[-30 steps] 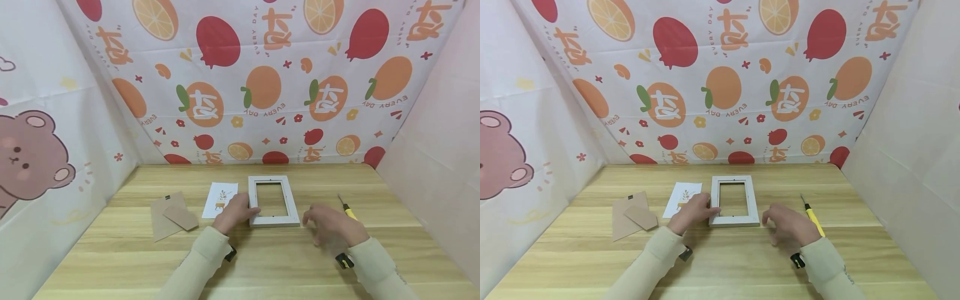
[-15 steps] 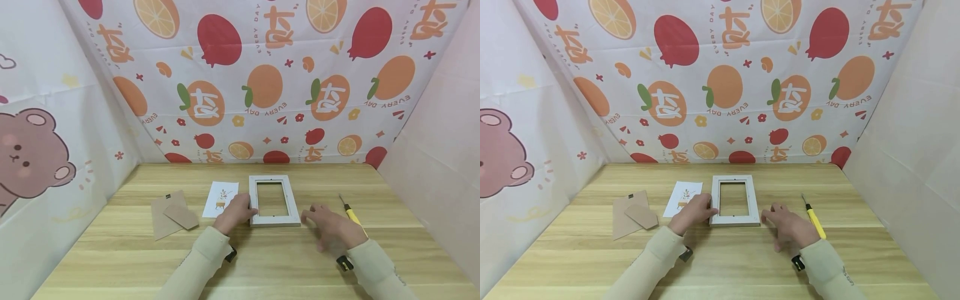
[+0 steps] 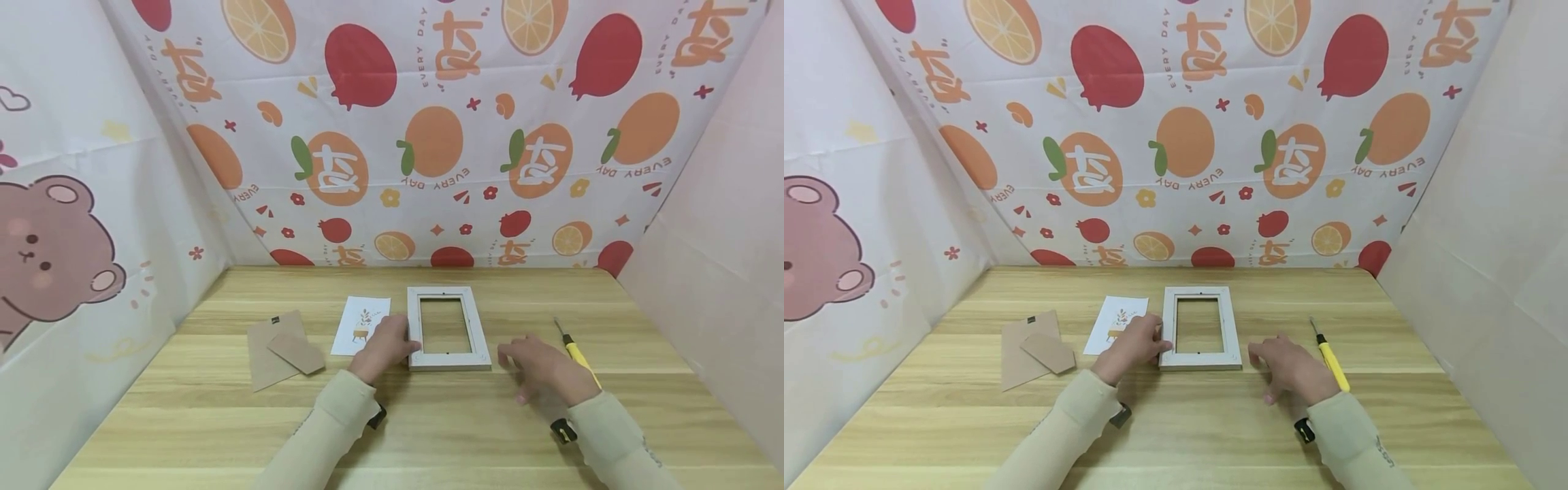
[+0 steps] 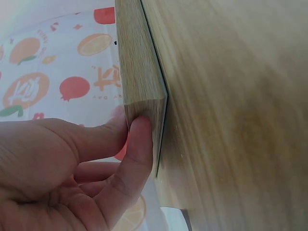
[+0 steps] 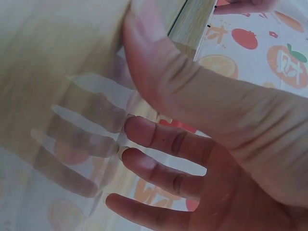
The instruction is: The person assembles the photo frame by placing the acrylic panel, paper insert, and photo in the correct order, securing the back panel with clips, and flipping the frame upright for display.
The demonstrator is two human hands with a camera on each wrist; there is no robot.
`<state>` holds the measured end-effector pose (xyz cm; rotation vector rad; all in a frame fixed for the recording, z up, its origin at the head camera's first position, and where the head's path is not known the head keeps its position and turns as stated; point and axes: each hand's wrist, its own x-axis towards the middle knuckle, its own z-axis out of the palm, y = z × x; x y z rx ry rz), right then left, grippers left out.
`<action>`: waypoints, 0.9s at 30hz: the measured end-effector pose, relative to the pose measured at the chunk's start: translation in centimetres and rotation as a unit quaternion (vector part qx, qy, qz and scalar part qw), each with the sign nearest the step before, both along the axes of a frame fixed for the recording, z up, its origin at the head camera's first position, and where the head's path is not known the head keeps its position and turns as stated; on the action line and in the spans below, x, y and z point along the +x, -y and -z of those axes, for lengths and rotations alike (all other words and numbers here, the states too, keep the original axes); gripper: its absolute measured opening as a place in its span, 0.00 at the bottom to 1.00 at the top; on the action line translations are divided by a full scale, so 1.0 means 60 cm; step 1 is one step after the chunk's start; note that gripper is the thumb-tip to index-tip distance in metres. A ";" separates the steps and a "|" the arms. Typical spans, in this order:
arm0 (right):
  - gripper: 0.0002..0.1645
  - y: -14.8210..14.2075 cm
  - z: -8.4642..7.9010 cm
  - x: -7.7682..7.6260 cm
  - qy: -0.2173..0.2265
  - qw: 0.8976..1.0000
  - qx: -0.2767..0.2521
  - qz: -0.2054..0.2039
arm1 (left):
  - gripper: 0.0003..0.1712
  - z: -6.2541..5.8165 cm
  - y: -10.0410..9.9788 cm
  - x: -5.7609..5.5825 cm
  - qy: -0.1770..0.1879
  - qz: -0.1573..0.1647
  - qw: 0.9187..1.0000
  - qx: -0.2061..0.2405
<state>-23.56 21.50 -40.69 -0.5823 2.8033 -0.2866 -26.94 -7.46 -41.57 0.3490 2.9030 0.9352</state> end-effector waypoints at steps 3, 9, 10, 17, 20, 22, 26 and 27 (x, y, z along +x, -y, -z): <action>0.33 -0.002 0.005 -0.003 -0.008 1.000 -0.004 -0.010 | 0.13 0.000 -0.001 0.001 0.002 -0.003 1.000 -0.005; 0.34 -0.001 0.002 0.002 -0.002 1.000 0.001 -0.003 | 0.13 0.003 -0.002 0.002 0.008 -0.004 1.000 -0.011; 0.36 0.000 0.001 0.005 0.006 1.000 0.003 0.005 | 0.13 0.003 -0.002 0.002 0.011 -0.004 1.000 -0.011; 0.52 0.008 -0.009 0.032 0.039 0.998 0.029 0.047 | 0.13 0.002 -0.003 0.007 0.008 0.001 1.000 -0.010; 0.52 0.010 -0.009 0.037 0.033 0.998 0.032 0.042 | 0.14 0.001 -0.003 0.008 0.007 0.001 1.000 -0.009; 0.51 0.010 -0.009 0.037 0.029 0.998 0.031 0.041 | 0.14 0.000 -0.003 0.008 0.008 -0.001 1.000 -0.010; 0.47 0.009 -0.006 0.032 0.031 0.998 0.025 0.042 | 0.14 -0.001 -0.003 0.009 0.010 -0.002 1.000 -0.012; 0.47 0.009 -0.005 0.031 0.031 0.998 0.023 0.041 | 0.14 -0.001 -0.003 0.009 0.011 -0.003 1.000 -0.012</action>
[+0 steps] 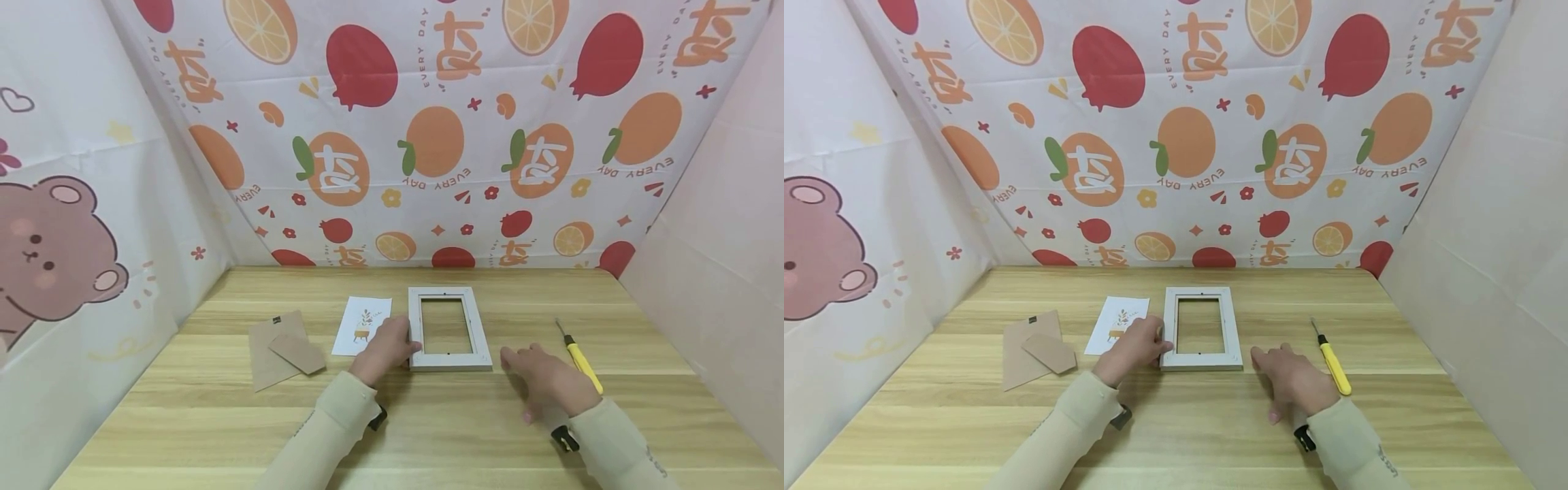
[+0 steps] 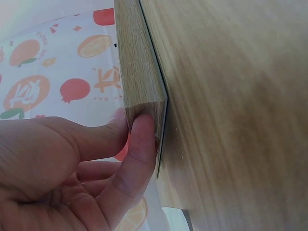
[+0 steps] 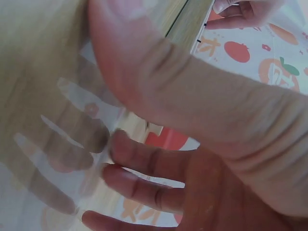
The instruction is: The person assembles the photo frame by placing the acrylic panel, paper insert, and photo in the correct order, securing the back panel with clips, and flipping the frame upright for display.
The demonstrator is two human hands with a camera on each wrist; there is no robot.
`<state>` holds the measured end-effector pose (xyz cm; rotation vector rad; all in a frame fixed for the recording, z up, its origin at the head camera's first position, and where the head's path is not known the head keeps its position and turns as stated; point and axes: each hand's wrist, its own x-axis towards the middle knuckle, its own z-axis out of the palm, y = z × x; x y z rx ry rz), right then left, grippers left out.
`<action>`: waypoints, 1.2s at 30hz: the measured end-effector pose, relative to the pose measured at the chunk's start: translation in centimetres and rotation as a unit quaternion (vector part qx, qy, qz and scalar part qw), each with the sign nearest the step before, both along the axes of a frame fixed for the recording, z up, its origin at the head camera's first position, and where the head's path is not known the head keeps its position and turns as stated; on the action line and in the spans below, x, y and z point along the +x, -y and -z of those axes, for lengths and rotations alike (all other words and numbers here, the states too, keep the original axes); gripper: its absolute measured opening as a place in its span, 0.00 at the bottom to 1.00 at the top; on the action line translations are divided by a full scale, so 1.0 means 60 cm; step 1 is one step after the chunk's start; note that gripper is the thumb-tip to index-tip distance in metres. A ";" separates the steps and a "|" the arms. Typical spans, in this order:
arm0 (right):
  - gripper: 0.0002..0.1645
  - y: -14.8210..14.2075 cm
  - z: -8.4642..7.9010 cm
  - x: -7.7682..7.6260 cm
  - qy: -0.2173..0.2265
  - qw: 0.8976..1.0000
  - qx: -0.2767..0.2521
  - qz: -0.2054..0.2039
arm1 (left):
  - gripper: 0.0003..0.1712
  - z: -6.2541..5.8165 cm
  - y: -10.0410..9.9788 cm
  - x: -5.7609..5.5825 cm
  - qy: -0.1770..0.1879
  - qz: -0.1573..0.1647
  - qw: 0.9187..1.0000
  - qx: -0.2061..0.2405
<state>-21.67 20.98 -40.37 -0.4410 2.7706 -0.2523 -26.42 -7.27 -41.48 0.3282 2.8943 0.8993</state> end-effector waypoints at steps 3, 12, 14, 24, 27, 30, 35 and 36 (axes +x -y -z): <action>0.46 -0.001 0.003 -0.001 -0.007 1.000 -0.004 -0.006 | 0.13 0.000 0.000 -0.001 0.005 -0.001 1.000 0.001; 0.44 -0.001 0.001 -0.002 -0.015 1.000 -0.011 -0.007 | 0.13 0.001 -0.002 -0.002 0.003 0.000 1.000 0.001; 0.44 -0.001 0.000 -0.001 -0.014 1.000 -0.013 -0.003 | 0.12 0.002 -0.002 -0.001 0.005 -0.001 1.000 0.003; 0.46 0.005 0.000 0.000 -0.030 0.999 0.021 -0.012 | 0.12 0.001 -0.004 0.000 0.005 0.001 1.000 0.007; 0.46 0.007 0.000 -0.001 -0.026 0.999 0.021 -0.010 | 0.11 0.000 -0.004 0.001 0.003 0.002 1.000 0.007; 0.46 0.007 0.001 -0.002 -0.023 1.000 0.017 -0.011 | 0.11 -0.001 -0.005 0.001 0.007 0.001 1.000 0.007; 0.37 0.005 0.002 -0.002 -0.013 1.000 0.006 -0.022 | 0.11 -0.001 -0.007 0.000 0.018 -0.004 1.000 0.009; 0.36 0.006 0.002 -0.003 -0.009 1.000 0.004 -0.024 | 0.11 -0.001 -0.007 0.000 0.021 -0.005 1.000 0.009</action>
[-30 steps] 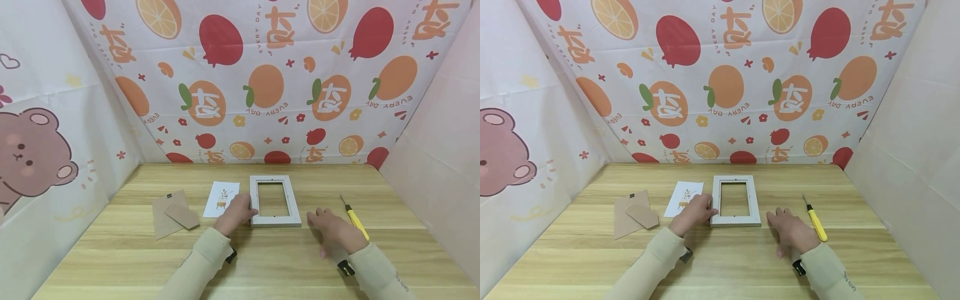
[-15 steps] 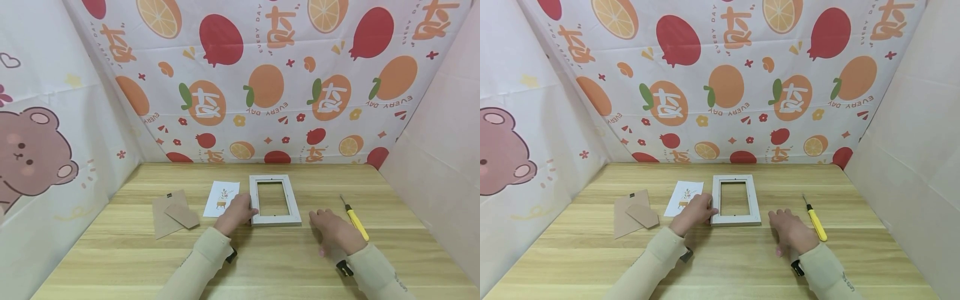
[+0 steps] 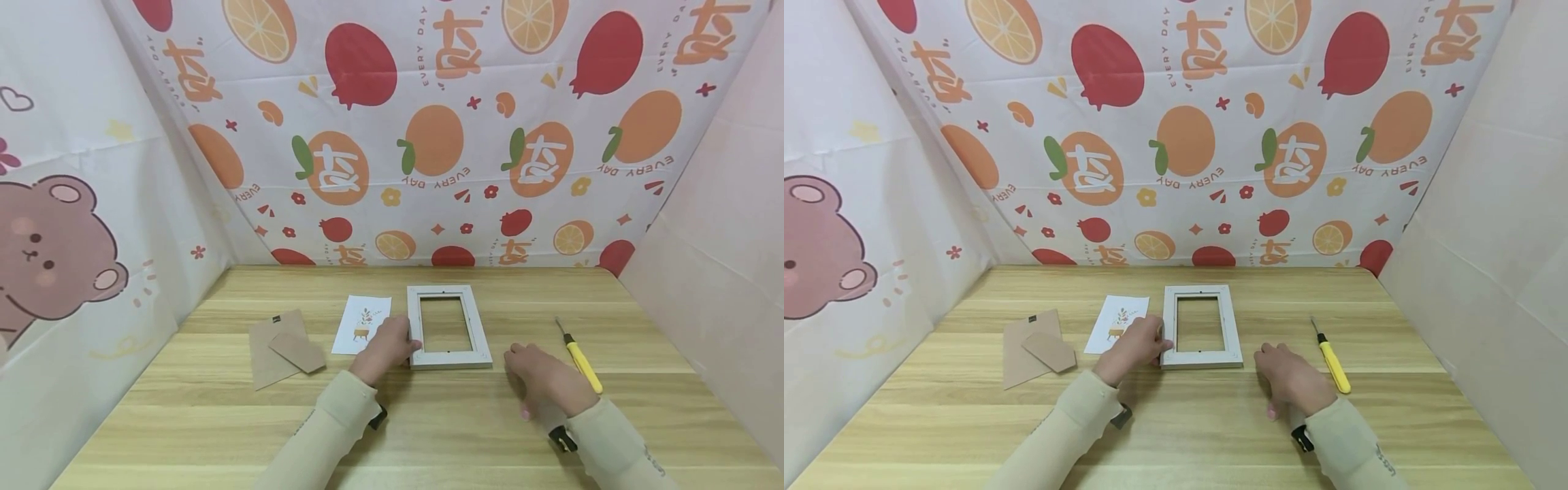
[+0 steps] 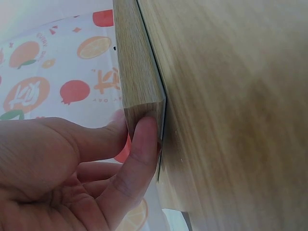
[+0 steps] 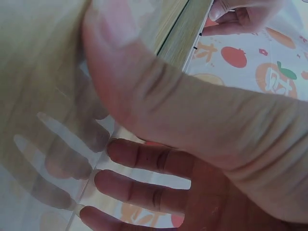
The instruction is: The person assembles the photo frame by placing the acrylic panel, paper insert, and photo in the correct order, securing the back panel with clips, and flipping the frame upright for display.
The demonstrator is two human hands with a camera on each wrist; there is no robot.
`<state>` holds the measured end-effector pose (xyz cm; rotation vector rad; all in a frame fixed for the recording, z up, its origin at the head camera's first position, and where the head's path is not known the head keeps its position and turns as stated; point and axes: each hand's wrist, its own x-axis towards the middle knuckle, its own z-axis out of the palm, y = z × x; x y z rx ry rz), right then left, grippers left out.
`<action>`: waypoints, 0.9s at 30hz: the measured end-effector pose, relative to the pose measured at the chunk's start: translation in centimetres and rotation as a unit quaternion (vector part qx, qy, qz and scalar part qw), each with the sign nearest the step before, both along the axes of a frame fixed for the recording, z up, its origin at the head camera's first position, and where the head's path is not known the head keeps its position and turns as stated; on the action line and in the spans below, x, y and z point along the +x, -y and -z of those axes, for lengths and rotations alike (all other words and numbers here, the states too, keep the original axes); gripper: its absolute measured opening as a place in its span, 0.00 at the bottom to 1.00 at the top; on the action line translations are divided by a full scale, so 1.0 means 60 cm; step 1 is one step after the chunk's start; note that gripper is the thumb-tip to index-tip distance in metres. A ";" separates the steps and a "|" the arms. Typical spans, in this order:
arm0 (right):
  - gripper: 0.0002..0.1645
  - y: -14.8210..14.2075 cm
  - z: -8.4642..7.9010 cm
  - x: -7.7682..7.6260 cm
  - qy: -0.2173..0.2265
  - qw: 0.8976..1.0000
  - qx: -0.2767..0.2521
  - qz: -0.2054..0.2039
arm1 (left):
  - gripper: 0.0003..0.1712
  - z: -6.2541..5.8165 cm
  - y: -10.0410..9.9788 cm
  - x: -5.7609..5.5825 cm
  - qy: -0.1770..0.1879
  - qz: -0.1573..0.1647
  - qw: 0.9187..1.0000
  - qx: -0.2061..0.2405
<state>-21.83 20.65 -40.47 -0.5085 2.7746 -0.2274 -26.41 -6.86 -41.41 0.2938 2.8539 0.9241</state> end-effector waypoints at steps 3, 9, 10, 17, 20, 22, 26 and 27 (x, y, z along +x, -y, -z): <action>0.36 0.000 -0.003 0.003 0.008 1.000 -0.008 0.001 | 0.11 0.001 0.001 0.000 0.004 -0.001 1.000 0.001; 0.57 0.009 -0.008 0.019 0.006 1.000 0.022 0.013 | 0.13 0.003 0.002 -0.001 -0.005 0.000 1.000 -0.009; 0.60 0.011 -0.007 0.021 0.005 1.000 0.027 0.011 | 0.13 0.003 0.002 -0.001 -0.006 0.000 1.000 -0.009; 0.62 0.013 0.002 0.018 -0.007 0.999 0.035 -0.003 | 0.12 0.002 0.000 -0.001 -0.004 0.001 1.000 -0.007; 0.61 0.009 0.006 0.013 -0.003 1.000 0.030 -0.007 | 0.11 0.002 0.001 -0.002 0.001 0.001 1.000 -0.005; 0.61 0.007 0.007 0.010 -0.001 1.000 0.029 -0.009 | 0.11 0.003 0.001 -0.002 0.005 0.000 1.000 -0.003; 0.57 0.003 0.005 0.005 0.003 1.000 0.011 -0.009 | 0.12 0.004 0.002 -0.002 -0.004 0.002 1.000 -0.008; 0.54 0.001 0.004 0.004 0.006 1.000 0.001 -0.005 | 0.13 0.004 0.003 -0.002 -0.006 0.002 1.000 -0.009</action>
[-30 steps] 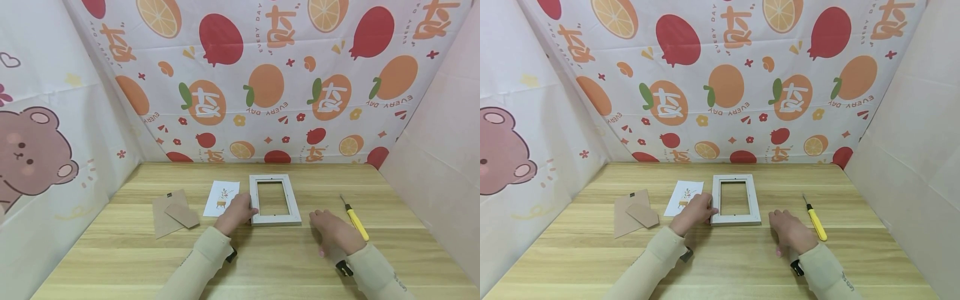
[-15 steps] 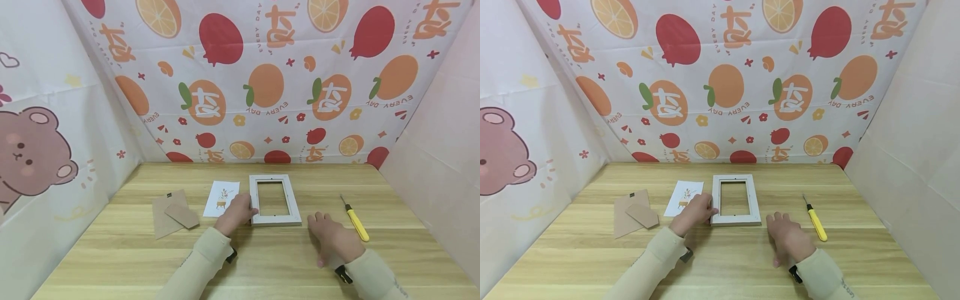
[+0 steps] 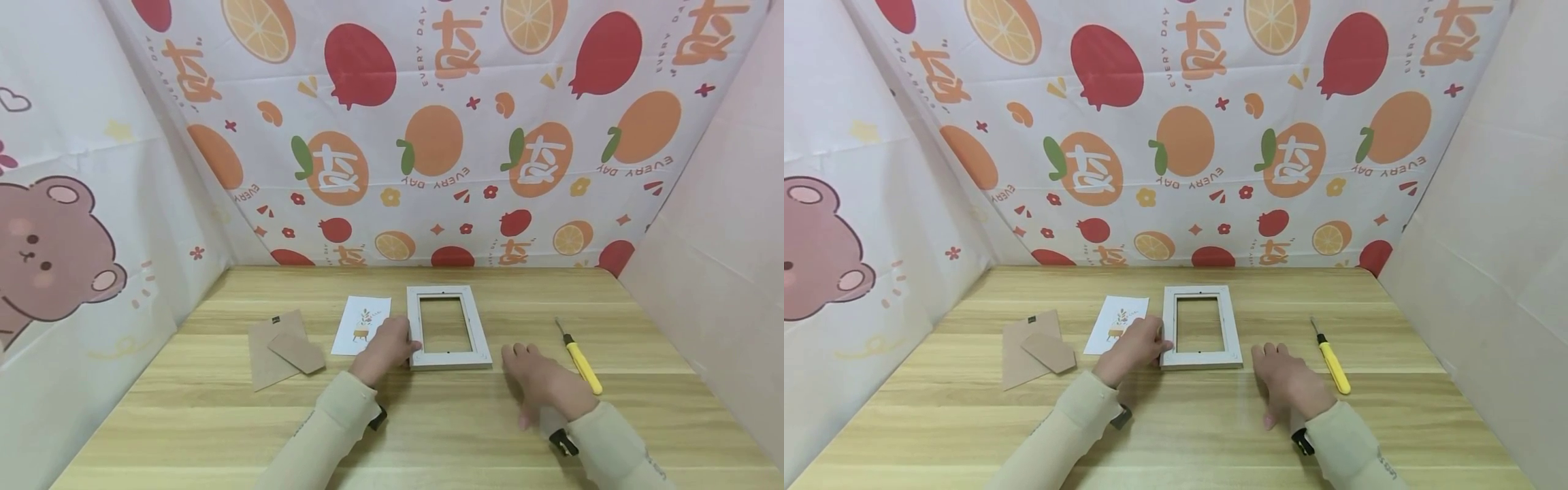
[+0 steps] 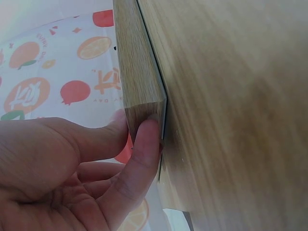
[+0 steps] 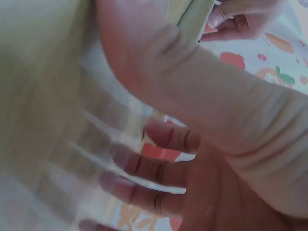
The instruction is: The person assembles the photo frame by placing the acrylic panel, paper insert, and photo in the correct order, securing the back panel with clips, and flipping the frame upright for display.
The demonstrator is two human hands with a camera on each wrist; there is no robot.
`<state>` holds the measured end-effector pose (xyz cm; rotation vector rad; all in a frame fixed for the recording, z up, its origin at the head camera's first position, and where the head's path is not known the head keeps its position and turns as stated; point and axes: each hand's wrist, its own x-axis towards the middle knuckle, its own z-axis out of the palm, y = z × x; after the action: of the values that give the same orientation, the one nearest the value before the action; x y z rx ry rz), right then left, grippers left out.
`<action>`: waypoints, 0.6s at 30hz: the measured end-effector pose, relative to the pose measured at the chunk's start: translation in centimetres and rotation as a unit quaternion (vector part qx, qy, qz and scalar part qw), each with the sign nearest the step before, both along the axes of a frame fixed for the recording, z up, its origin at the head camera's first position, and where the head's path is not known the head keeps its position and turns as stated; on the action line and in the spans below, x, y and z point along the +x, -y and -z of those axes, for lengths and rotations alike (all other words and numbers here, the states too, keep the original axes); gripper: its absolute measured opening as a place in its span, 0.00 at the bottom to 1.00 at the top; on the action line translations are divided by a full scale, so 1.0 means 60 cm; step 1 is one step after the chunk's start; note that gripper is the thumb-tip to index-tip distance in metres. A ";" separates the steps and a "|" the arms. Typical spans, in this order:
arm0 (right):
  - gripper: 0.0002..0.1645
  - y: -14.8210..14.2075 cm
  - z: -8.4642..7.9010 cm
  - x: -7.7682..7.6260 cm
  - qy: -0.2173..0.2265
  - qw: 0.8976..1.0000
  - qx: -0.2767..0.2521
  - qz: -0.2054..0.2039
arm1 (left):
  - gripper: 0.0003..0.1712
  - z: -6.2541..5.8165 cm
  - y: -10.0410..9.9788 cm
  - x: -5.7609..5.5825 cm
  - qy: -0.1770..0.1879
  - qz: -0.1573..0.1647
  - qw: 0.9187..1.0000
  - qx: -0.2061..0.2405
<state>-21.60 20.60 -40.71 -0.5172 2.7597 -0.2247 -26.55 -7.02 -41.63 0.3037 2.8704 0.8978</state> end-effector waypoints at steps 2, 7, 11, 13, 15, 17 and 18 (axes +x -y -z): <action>0.45 -0.006 -0.004 -0.004 0.010 0.999 -0.030 0.009 | 0.13 0.000 0.000 0.000 -0.003 0.000 1.000 -0.002; 0.21 -0.030 -0.010 -0.022 -0.008 0.995 -0.094 -0.020 | 0.13 0.000 0.000 0.000 0.000 0.000 1.000 0.000; 0.11 -0.048 -0.012 -0.036 -0.029 0.989 -0.131 -0.058 | 0.13 -0.001 0.000 0.001 -0.002 0.002 1.000 0.001; 0.11 -0.053 -0.014 -0.042 -0.028 0.986 -0.149 -0.063 | 0.13 -0.001 0.000 0.001 -0.004 0.002 1.000 0.001; 0.12 -0.057 -0.018 -0.047 -0.026 0.984 -0.161 -0.064 | 0.14 -0.001 0.000 0.002 -0.006 0.002 1.000 0.002; 0.11 -0.059 -0.022 -0.051 -0.022 0.983 -0.170 -0.063 | 0.14 -0.002 0.000 0.002 -0.005 0.002 1.000 0.002; 0.11 -0.060 -0.025 -0.052 -0.017 0.983 -0.172 -0.057 | 0.14 -0.002 0.000 0.003 -0.005 0.002 1.000 0.002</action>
<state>-24.71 24.19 -39.22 -0.7698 2.7227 -0.6771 -26.40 -7.03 -41.49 0.3153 2.8772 0.9036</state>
